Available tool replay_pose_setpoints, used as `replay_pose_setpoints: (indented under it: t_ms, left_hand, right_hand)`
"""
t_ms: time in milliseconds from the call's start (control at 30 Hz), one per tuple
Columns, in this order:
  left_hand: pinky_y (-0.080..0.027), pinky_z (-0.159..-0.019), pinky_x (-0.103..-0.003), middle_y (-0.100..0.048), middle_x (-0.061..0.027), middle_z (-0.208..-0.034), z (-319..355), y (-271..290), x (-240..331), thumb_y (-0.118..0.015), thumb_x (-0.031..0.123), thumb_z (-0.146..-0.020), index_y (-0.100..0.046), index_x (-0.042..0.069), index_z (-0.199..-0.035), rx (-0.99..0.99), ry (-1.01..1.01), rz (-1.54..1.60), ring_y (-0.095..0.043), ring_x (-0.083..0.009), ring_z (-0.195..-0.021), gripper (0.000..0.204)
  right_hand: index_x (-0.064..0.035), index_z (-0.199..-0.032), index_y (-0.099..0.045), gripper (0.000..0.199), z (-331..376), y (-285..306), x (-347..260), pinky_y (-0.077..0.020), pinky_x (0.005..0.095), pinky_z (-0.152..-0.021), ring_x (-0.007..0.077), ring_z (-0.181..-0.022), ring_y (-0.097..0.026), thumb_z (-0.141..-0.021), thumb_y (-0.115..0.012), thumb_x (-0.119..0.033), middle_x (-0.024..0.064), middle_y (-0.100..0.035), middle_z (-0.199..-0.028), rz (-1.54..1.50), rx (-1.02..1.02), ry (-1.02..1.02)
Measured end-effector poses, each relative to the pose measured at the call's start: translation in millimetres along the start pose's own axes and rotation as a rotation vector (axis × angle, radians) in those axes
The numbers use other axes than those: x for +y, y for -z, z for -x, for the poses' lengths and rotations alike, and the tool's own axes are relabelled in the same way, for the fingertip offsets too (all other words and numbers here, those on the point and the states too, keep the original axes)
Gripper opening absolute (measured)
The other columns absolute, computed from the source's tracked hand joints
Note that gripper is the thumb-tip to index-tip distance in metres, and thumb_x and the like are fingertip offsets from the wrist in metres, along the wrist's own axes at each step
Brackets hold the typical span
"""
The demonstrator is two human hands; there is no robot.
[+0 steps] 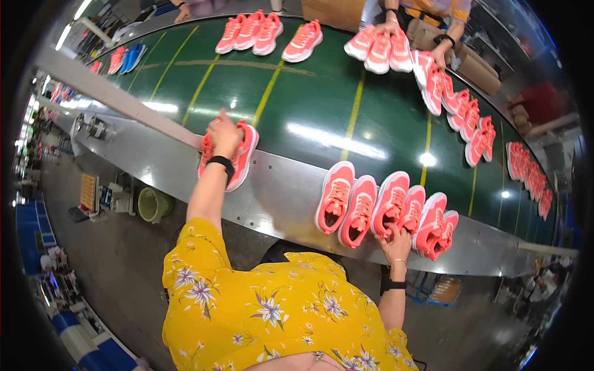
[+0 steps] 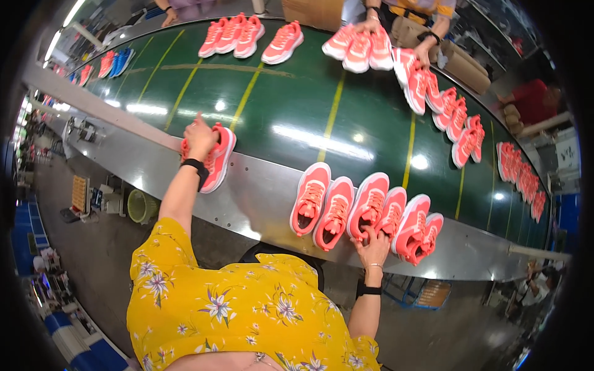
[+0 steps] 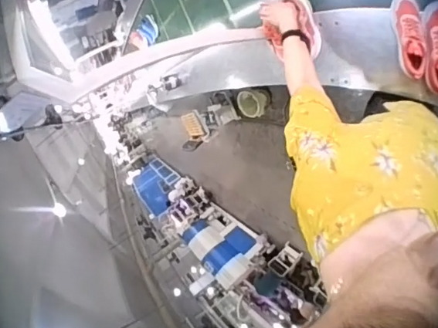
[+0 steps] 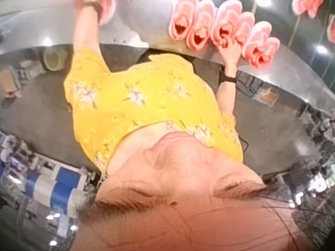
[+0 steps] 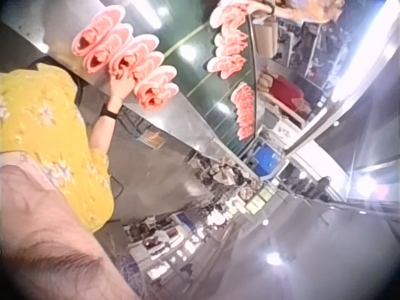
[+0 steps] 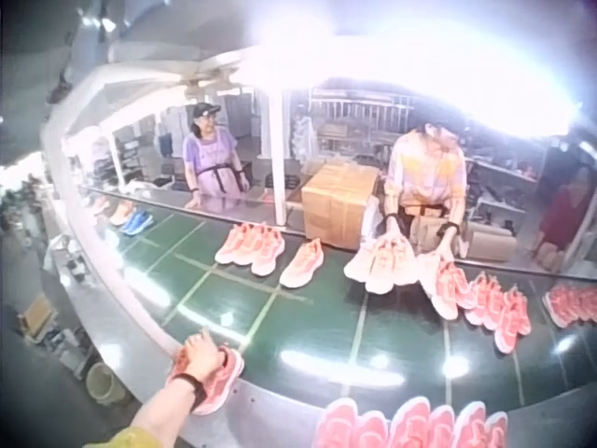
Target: Inspecting manufactured running shoes along the assembly belt, cleaning off minor imperfections, and packing/sorting them.
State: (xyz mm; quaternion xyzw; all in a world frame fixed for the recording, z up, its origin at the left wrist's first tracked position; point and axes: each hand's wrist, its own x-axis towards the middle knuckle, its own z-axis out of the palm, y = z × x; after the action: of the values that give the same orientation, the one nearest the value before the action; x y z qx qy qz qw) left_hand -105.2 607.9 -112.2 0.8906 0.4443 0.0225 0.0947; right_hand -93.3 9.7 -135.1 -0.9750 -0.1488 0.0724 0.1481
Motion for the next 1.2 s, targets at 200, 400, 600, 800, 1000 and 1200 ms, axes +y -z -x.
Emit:
replay_pose_setpoints:
  t_ms: [200, 400, 600, 800, 1000, 1200]
  left_hand:
    - [-0.031, -0.104, -0.048, -0.070, -0.0132, -0.111, -24, -41, -37, -0.066, 0.024, -0.077, -0.065, 0.021, -0.122, -0.170, 0.057, -0.077, -0.061, -0.0321, -0.113, 0.045]
    - [-0.036, -0.104, -0.053, -0.065, -0.0148, -0.085, 67, -36, 15, -0.061, 0.006, -0.072, -0.076, 0.017, -0.093, 0.010, -0.904, -0.128, -0.060, -0.0334, -0.094, 0.028]
    - [-0.035, -0.108, -0.048, -0.062, -0.0032, -0.102, 175, -25, 36, -0.061, 0.018, -0.077, -0.066, 0.017, -0.093, -0.428, -1.857, -0.129, -0.053, -0.0208, -0.116, 0.017]
    - [-0.041, -0.104, -0.043, -0.060, -0.0076, -0.115, 211, 9, 32, -0.064, 0.015, -0.077, -0.063, 0.012, -0.104, -0.200, -1.841, -0.247, -0.053, -0.0242, -0.118, 0.027]
    - [-0.049, -0.090, -0.041, -0.057, -0.0154, -0.118, 258, 24, 23, -0.068, 0.012, -0.079, -0.058, 0.005, -0.121, -0.354, -1.121, 0.222, -0.057, -0.0333, -0.108, 0.044]
    - [-0.047, -0.095, -0.045, -0.049, -0.0124, -0.138, 281, -5, 19, -0.072, 0.016, -0.080, -0.051, 0.006, -0.134, -0.327, -1.014, 0.065, -0.045, -0.0332, -0.123, 0.059]
  right_hand:
    - [-0.0211, -0.111, -0.068, 0.053, -4, 1, -9, -0.0446, 0.0475, -0.089, 0.0365, -0.100, -0.056, -0.068, -0.081, -0.048, 0.0153, -0.060, -0.102, 0.019, -0.004, 0.011]
    - [-0.0218, -0.108, -0.069, 0.053, 1, 0, -6, -0.0451, 0.0455, -0.088, 0.0344, -0.100, -0.056, -0.067, -0.080, -0.053, 0.0133, -0.060, -0.098, 0.030, 0.060, -0.006]
    - [-0.0197, -0.103, -0.070, 0.050, 1, 0, -4, -0.0452, 0.0446, -0.088, 0.0338, -0.099, -0.056, -0.067, -0.081, -0.053, 0.0129, -0.059, -0.098, 0.029, 0.115, 0.015]
    - [-0.0168, -0.098, -0.070, 0.045, 10, 13, -4, -0.0442, 0.0463, -0.089, 0.0357, -0.102, -0.053, -0.068, -0.083, -0.047, 0.0150, -0.055, -0.104, 0.008, 0.069, 0.033]
    - [-0.0132, -0.096, -0.069, 0.040, 27, 22, -5, -0.0428, 0.0483, -0.091, 0.0392, -0.110, -0.049, -0.067, -0.085, -0.036, 0.0197, -0.048, -0.117, -0.042, 0.104, 0.068]
    - [-0.0165, -0.107, -0.067, 0.042, 34, 9, 5, -0.0423, 0.0478, -0.091, 0.0361, -0.106, -0.052, -0.069, -0.084, -0.027, 0.0145, -0.051, -0.123, -0.031, 0.219, 0.232]
